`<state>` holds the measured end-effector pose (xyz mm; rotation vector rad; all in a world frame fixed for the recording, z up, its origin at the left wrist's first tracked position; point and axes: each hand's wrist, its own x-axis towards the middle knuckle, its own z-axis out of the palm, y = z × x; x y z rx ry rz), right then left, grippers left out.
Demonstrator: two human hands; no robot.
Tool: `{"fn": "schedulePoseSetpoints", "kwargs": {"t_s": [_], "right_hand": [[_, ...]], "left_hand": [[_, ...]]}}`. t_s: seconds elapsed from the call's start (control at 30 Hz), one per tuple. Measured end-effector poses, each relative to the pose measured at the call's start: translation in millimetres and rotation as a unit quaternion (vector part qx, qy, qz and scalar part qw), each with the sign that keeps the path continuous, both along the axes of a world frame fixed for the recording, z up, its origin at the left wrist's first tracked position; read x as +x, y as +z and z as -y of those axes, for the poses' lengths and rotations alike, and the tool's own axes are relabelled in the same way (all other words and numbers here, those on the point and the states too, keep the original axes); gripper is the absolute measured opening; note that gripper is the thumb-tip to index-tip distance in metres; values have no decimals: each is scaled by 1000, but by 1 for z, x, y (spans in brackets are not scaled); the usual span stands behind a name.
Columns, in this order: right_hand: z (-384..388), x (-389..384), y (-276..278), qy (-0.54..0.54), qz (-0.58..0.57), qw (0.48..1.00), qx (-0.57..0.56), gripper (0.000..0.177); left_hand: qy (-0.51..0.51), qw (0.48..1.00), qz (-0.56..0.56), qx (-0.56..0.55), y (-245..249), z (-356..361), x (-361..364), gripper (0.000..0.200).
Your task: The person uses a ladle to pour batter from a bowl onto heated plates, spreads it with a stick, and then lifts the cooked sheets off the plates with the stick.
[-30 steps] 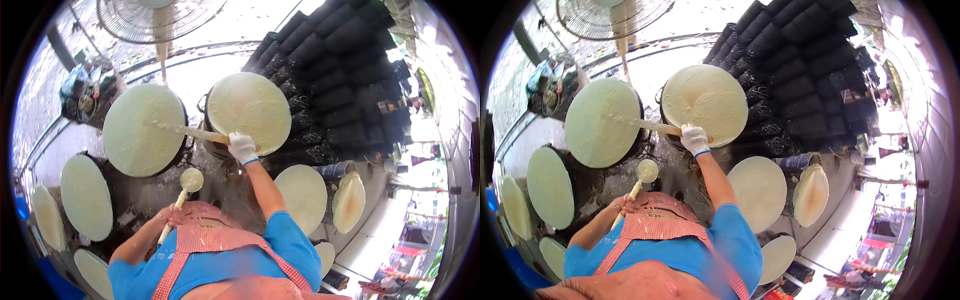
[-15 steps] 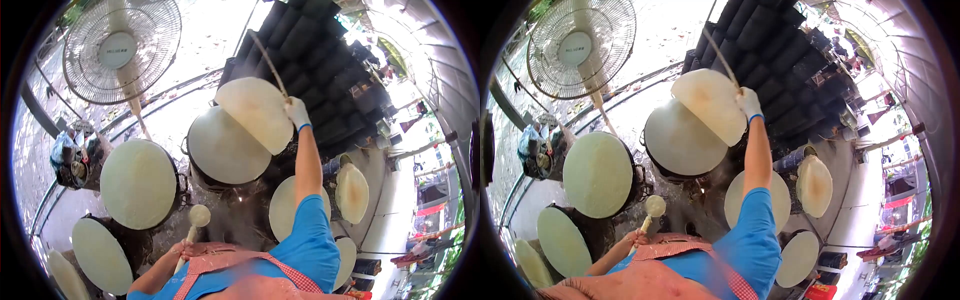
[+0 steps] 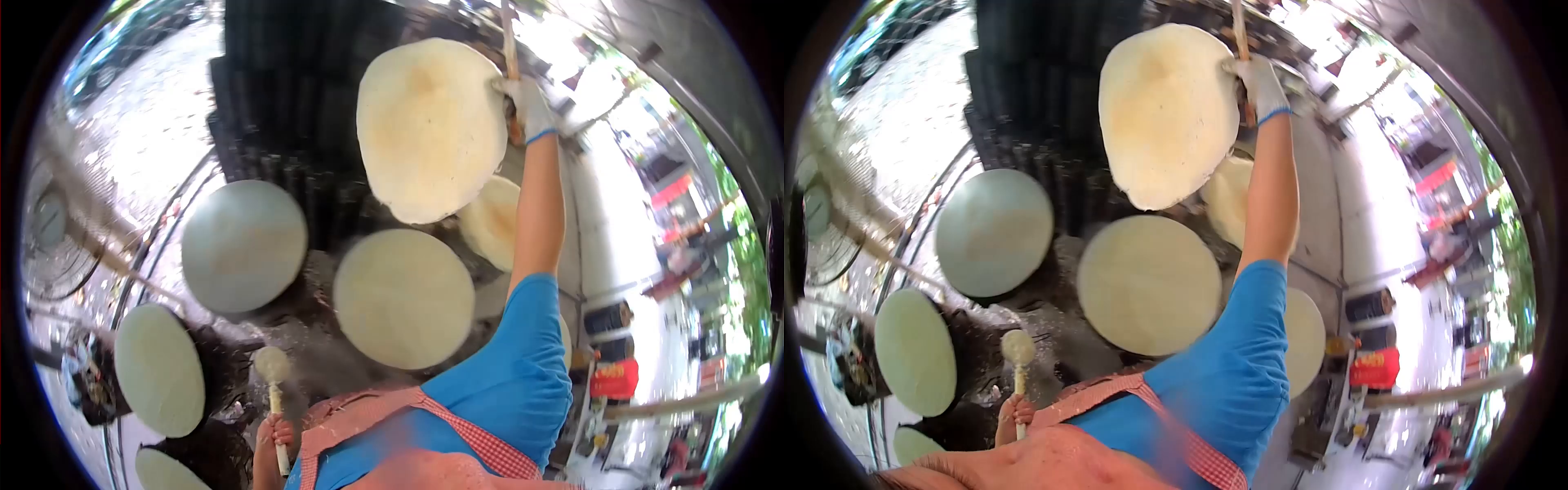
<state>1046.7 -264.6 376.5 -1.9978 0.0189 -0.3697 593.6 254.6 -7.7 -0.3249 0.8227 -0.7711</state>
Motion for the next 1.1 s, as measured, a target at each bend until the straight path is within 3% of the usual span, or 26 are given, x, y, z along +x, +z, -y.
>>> {"fn": "schedulePoseSetpoints", "kwargs": {"t_s": [0.1,0.2,0.27,0.33,0.47,0.57,0.7,0.77,0.83,0.93,0.97,1.03,1.1], "right_hand": [[88,-32,29,-33,-54,997,-46,16],[116,-83,43,-54,-57,995,-67,14],[160,-84,33,-71,-137,980,-123,15],[168,-98,33,-84,-191,965,-162,17],[200,-87,-2,-67,-179,970,-150,17],[206,-61,-1,-182,-192,936,-233,18],[244,-65,11,-282,-32,951,-123,19],[264,-87,5,-349,8,937,27,18],[307,-106,-29,-397,6,915,75,16],[350,-135,-132,-439,155,876,124,18],[379,-137,-183,-450,155,870,126,20],[334,-162,-223,-468,116,843,237,11],[329,-175,-290,-493,59,845,196,12]], "left_hand": [[21,998,-52,6,24,44,0,32],[33,998,-41,-31,28,76,4,32],[32,998,-50,-19,31,93,7,31],[25,999,-38,-21,29,101,12,29],[-3,998,-13,-61,42,107,27,26],[-6,996,8,-84,45,109,32,27],[7,997,20,-73,49,107,32,28],[18,998,12,-60,55,106,28,29],[31,999,3,-28,65,112,28,30],[6,998,12,-60,73,117,26,32],[-1,997,21,-73,77,120,26,32],[37,998,-17,-48,74,123,22,35],[73,996,-16,-46,88,136,16,34]]}}
